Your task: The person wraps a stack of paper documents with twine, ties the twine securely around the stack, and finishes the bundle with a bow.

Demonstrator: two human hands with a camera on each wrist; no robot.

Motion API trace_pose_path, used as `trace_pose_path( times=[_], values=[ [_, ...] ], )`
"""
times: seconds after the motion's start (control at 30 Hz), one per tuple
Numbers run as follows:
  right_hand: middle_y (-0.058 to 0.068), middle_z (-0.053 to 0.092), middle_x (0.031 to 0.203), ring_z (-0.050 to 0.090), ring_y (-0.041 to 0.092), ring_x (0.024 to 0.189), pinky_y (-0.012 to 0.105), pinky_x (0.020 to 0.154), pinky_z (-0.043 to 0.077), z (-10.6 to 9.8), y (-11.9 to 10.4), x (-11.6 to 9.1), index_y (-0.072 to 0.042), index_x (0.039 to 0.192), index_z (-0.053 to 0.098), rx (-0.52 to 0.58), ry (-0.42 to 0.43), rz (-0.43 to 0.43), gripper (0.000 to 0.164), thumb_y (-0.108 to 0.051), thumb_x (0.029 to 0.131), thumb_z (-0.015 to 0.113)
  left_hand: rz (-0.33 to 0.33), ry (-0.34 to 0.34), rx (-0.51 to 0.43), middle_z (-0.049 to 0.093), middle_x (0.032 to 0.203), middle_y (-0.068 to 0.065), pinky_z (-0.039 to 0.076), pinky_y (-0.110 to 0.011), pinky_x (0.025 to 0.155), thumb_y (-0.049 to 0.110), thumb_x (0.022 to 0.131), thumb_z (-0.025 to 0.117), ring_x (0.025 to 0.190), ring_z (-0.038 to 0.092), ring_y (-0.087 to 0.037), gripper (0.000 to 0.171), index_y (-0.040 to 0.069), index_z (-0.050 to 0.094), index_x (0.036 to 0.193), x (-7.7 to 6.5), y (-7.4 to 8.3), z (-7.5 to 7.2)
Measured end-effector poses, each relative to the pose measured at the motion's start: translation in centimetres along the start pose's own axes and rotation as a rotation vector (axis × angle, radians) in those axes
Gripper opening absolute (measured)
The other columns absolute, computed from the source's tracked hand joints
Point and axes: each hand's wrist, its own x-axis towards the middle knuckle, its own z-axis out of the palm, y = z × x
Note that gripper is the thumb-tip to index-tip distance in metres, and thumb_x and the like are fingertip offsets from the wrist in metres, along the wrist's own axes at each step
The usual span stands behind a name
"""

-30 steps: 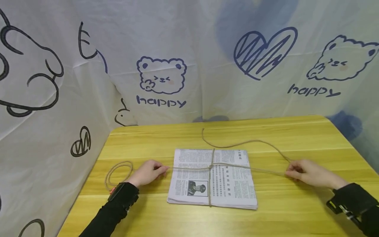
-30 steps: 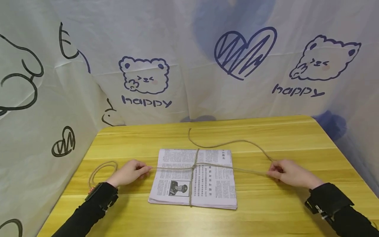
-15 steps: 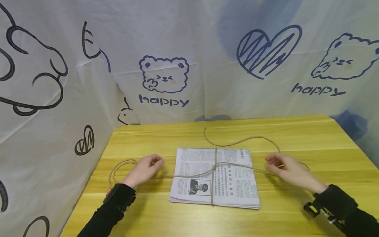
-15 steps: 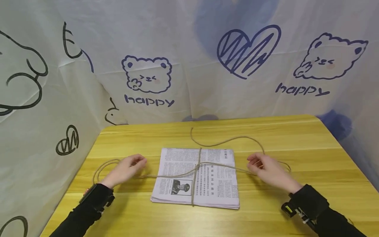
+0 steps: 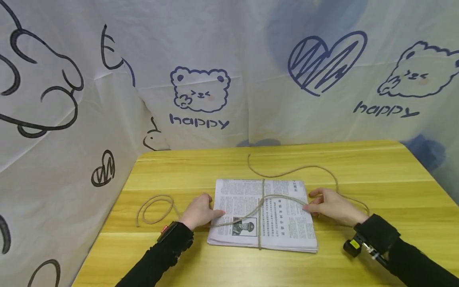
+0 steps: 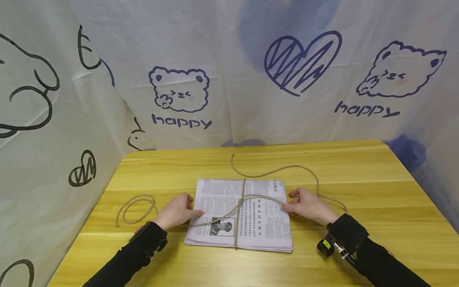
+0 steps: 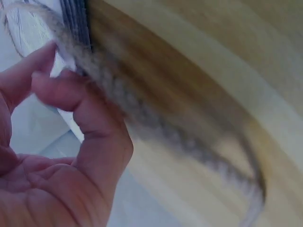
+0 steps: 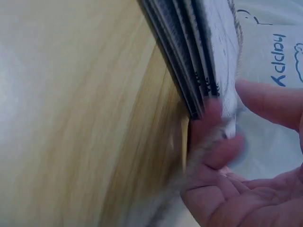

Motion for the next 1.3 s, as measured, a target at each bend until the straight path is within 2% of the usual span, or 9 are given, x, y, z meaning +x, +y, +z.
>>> trace_pose_path(
  times=[0.17, 0.4, 0.57, 0.73, 0.83, 0.93, 1.0, 1.13, 1.3],
  values=[
    [0.012, 0.063, 0.101, 0.053, 0.018, 0.081, 0.025, 0.063, 0.043, -0.4, 0.5, 0.7, 0.016, 0.140, 0.040, 0.051, -0.027, 0.052, 0.074, -0.032, 0.094, 0.072, -0.026, -0.037, -0.120, 0.063, 0.089, -0.010, 0.041, -0.027, 0.062, 0.028, 0.085, 0.082, 0.072, 0.051, -0.018, 0.046, -0.004, 0.062, 0.111, 0.4, -0.3, -0.4],
    [0.007, 0.070, 0.099, 0.056, 0.015, 0.086, 0.024, 0.071, 0.046, -0.6, 0.6, 1.2, 0.011, 0.121, 0.060, 0.119, -0.120, 0.021, 0.050, -0.035, 0.099, 0.064, -0.010, -0.089, -0.188, 0.058, 0.080, -0.005, 0.039, -0.025, 0.060, 0.026, 0.088, 0.078, 0.068, 0.048, -0.015, 0.039, -0.003, 0.063, 0.110, 0.1, -0.7, -0.6],
    [0.005, 0.069, 0.096, 0.056, 0.014, 0.086, 0.023, 0.072, 0.046, -0.4, 0.7, 1.4, 0.008, 0.116, 0.063, 0.112, -0.133, 0.012, 0.043, -0.032, 0.100, 0.064, 0.055, -0.100, -0.144, 0.063, 0.089, -0.009, 0.048, -0.031, 0.065, 0.037, 0.089, 0.077, 0.074, 0.058, -0.018, 0.049, -0.002, 0.059, 0.113, -0.7, 0.0, -0.1],
    [0.005, 0.068, 0.099, 0.056, 0.013, 0.086, 0.023, 0.072, 0.046, -0.6, 0.8, 1.3, 0.009, 0.119, 0.058, 0.212, -0.197, -0.011, 0.044, -0.031, 0.101, 0.063, 0.132, -0.098, 0.078, 0.060, 0.119, -0.021, 0.056, -0.046, 0.089, 0.053, 0.070, 0.089, 0.100, 0.064, -0.029, 0.102, -0.008, 0.043, 0.137, -1.4, 1.0, 1.1],
    [0.003, 0.064, 0.097, 0.052, 0.010, 0.077, 0.021, 0.066, 0.042, -0.7, 0.9, 1.3, 0.009, 0.123, 0.055, 0.256, -0.216, -0.030, 0.046, -0.034, 0.104, 0.057, 0.115, -0.049, 0.133, 0.062, 0.109, -0.017, 0.056, -0.043, 0.081, 0.048, 0.072, 0.089, 0.090, 0.063, -0.025, 0.098, -0.009, 0.043, 0.136, -1.4, 1.0, 1.5],
    [0.002, 0.063, 0.096, 0.047, 0.007, 0.071, 0.020, 0.063, 0.038, -0.5, 1.2, 1.3, 0.009, 0.128, 0.051, 0.305, -0.212, -0.036, 0.049, -0.035, 0.106, 0.052, 0.091, -0.050, 0.029, 0.063, 0.093, -0.007, 0.052, -0.034, 0.071, 0.034, 0.081, 0.085, 0.077, 0.061, -0.017, 0.074, -0.005, 0.047, 0.131, -1.0, 0.6, 1.3],
    [0.002, 0.065, 0.098, 0.045, 0.006, 0.066, 0.019, 0.062, 0.038, -0.3, 1.4, 1.3, 0.010, 0.133, 0.047, 0.337, -0.213, -0.041, 0.050, -0.031, 0.106, 0.052, 0.096, -0.074, -0.022, 0.064, 0.088, -0.004, 0.049, -0.031, 0.067, 0.030, 0.085, 0.083, 0.074, 0.060, -0.014, 0.073, -0.006, 0.045, 0.135, -0.7, 0.1, 1.0],
    [0.006, 0.073, 0.108, 0.055, 0.007, 0.072, 0.018, 0.064, 0.042, 0.0, 1.8, 1.3, 0.011, 0.143, 0.035, 0.436, -0.229, -0.049, 0.054, -0.022, 0.105, 0.055, 0.106, -0.117, -0.099, 0.059, 0.081, -0.004, 0.041, -0.027, 0.061, 0.027, 0.089, 0.079, 0.068, 0.054, -0.014, 0.065, -0.006, 0.046, 0.135, -0.1, -0.8, 0.4],
    [0.006, 0.074, 0.118, 0.066, 0.008, 0.091, 0.018, 0.068, 0.045, 0.0, 1.9, 1.1, 0.008, 0.149, 0.023, 0.511, -0.258, -0.091, 0.062, -0.015, 0.104, 0.057, 0.066, -0.178, -0.289, 0.053, 0.080, -0.005, 0.035, -0.026, 0.060, 0.025, 0.093, 0.073, 0.067, 0.045, -0.016, 0.049, -0.006, 0.052, 0.125, 0.9, -2.1, -0.5]
  ],
)
